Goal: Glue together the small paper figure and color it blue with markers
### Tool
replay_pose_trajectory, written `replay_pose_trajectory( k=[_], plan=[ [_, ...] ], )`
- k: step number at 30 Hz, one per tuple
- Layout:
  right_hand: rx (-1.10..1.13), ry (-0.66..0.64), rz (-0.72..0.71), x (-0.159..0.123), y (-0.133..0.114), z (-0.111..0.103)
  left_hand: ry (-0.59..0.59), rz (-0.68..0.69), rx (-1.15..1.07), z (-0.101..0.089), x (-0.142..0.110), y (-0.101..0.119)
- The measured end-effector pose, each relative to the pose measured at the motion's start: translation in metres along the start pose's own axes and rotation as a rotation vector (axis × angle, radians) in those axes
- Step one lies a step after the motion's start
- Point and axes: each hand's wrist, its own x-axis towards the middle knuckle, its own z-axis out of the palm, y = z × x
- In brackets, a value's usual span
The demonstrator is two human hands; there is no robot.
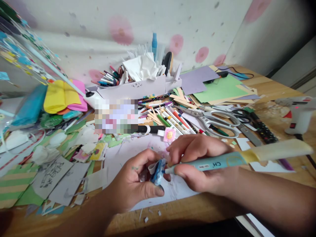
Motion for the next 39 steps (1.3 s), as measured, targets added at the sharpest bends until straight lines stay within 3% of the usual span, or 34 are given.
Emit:
replay_pose_trajectory(
  k=[3,14,23,39],
  plan=[
    [-0.001,0.040,0.013,0.001,0.000,-0.003,0.003,-0.003,0.005,-0.001,-0.001,-0.002],
    [0.056,-0.020,0.098,0.001,0.005,-0.001,0.071,0.017,0.140,-0.002,0.001,0.000],
    [0.185,0.040,0.177,-0.002,0.008,0.003,-0.031,0.025,0.040,-0.001,0.001,0.000],
    [0.218,0.040,0.213,0.002,0.007,0.002,-0.050,0.052,0.059,-0.001,0.002,0.000]
  ],
)
